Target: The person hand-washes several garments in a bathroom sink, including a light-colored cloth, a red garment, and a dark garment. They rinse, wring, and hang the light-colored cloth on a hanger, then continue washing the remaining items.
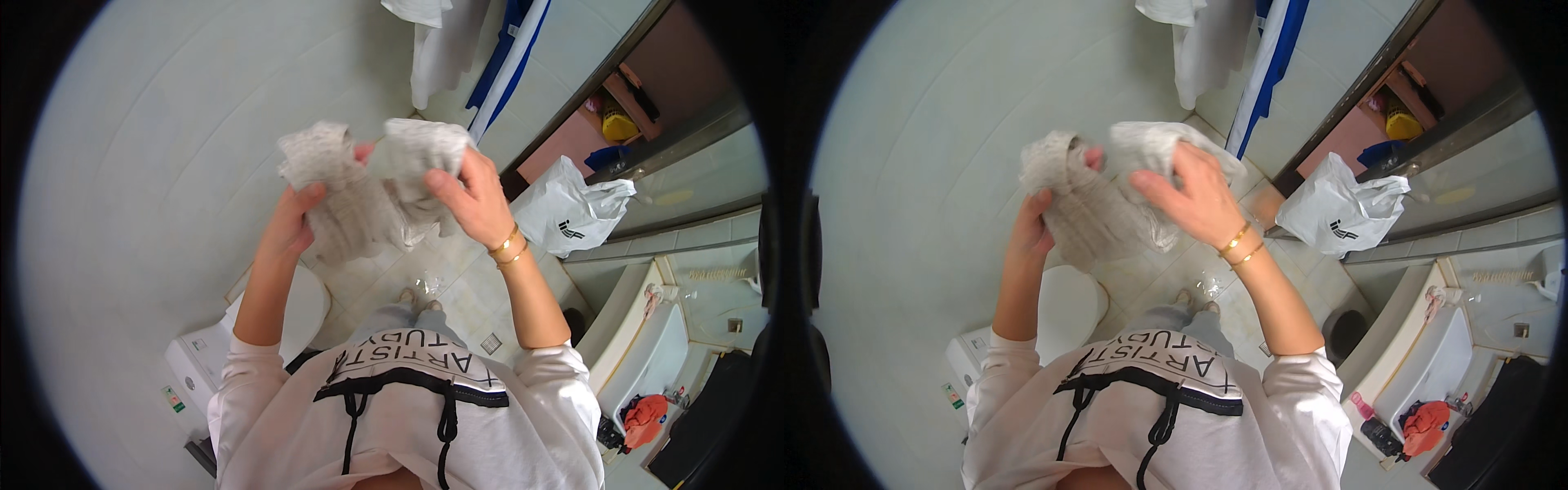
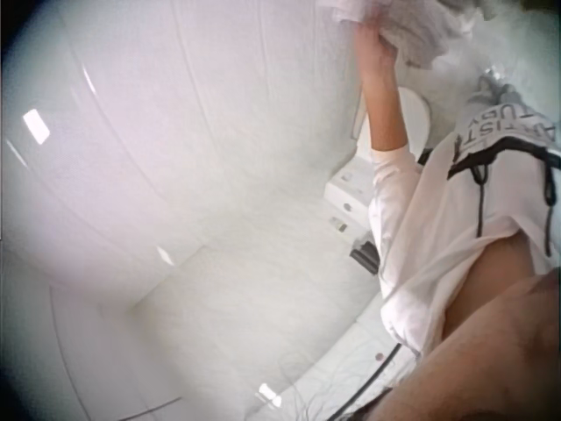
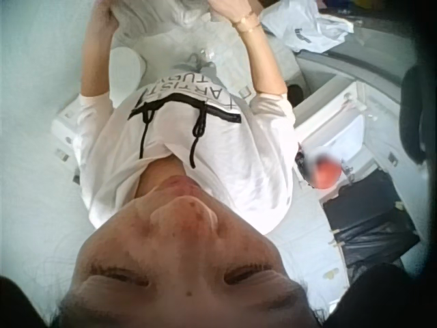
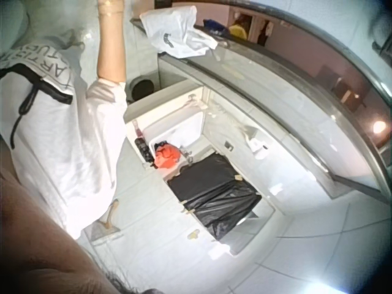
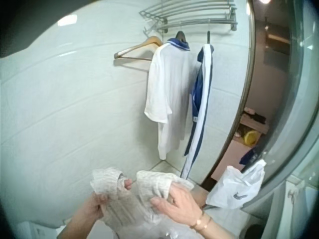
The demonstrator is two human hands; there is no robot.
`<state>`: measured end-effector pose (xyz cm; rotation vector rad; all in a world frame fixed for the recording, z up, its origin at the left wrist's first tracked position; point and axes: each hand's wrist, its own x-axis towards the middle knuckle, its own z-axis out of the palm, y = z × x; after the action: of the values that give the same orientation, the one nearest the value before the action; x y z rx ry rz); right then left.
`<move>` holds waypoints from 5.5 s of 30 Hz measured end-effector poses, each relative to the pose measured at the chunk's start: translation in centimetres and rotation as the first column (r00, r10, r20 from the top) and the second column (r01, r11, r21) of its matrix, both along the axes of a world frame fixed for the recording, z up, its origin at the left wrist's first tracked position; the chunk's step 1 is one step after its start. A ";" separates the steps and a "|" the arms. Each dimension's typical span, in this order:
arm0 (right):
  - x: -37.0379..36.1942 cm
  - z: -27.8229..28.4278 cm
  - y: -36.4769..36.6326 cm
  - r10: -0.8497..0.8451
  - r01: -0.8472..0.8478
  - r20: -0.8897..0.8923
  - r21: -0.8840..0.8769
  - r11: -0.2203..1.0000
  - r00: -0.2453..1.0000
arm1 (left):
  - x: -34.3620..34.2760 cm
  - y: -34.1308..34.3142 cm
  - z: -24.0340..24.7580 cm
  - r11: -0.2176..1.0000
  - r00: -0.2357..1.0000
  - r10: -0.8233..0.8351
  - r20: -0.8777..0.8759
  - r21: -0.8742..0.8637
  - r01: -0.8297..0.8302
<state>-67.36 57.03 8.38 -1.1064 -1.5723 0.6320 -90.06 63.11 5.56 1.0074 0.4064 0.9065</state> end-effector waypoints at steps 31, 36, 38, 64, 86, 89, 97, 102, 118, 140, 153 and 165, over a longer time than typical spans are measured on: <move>-2.9 3.4 7.6 0.177 -0.309 -0.388 -0.310 0.899 0.904 | 4.7 6.5 9.0 0.937 0.807 -0.036 -0.590 0.261 0.233; -3.5 2.6 8.3 0.156 -0.377 -0.479 -0.409 0.831 0.864 | 0.8 7.0 4.0 0.991 0.968 -0.099 -0.232 0.061 0.116; -4.1 1.9 8.6 0.147 -0.311 -0.381 -0.418 0.854 0.913 | -0.8 7.0 1.5 0.990 0.952 -0.132 -0.276 0.002 0.138; -3.4 4.9 24.5 0.167 -0.155 -0.604 0.072 0.985 0.779 | 7.0 22.3 12.6 0.971 0.925 0.196 -0.326 0.193 -0.138; -3.9 11.5 44.4 0.217 -0.300 -0.889 0.095 0.949 0.403 | 3.0 49.7 21.5 0.681 0.722 -0.285 -0.631 0.397 0.616; -4.3 12.7 44.9 0.136 -0.173 -0.904 0.070 0.982 0.405 | 1.7 51.6 23.3 0.683 0.732 0.094 -0.675 0.579 0.446; -3.9 13.7 47.2 -0.018 0.193 -0.922 0.061 0.979 0.386 | 6.4 57.3 23.6 -0.386 0.340 0.825 0.451 0.890 -0.244; -1.2 17.4 49.5 0.071 0.352 -0.879 0.261 0.899 0.471 | 6.5 58.6 24.4 -0.034 0.518 0.854 0.047 0.999 -0.035; 5.7 22.7 56.9 -0.230 0.160 -0.439 -0.189 0.969 0.869 | 9.2 57.0 26.7 0.634 0.901 0.009 -0.434 0.699 0.331; 11.7 23.6 56.0 -0.165 0.098 -0.168 -0.348 0.932 0.972 | 16.1 61.7 24.5 0.512 0.962 -0.087 -0.259 0.817 0.266; 8.2 22.9 57.5 -0.105 0.131 0.204 -0.115 0.985 0.973 | 10.4 58.1 25.2 0.082 0.556 0.792 -0.253 0.946 0.314; 1.8 4.7 54.3 -0.496 0.552 -0.245 0.311 0.773 0.833 | 10.8 58.3 22.6 0.397 0.612 0.648 -0.454 0.887 0.237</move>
<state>-65.53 111.38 13.08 -1.1099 -1.1085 0.0250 -79.21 121.38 28.17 2.5183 0.8450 0.8974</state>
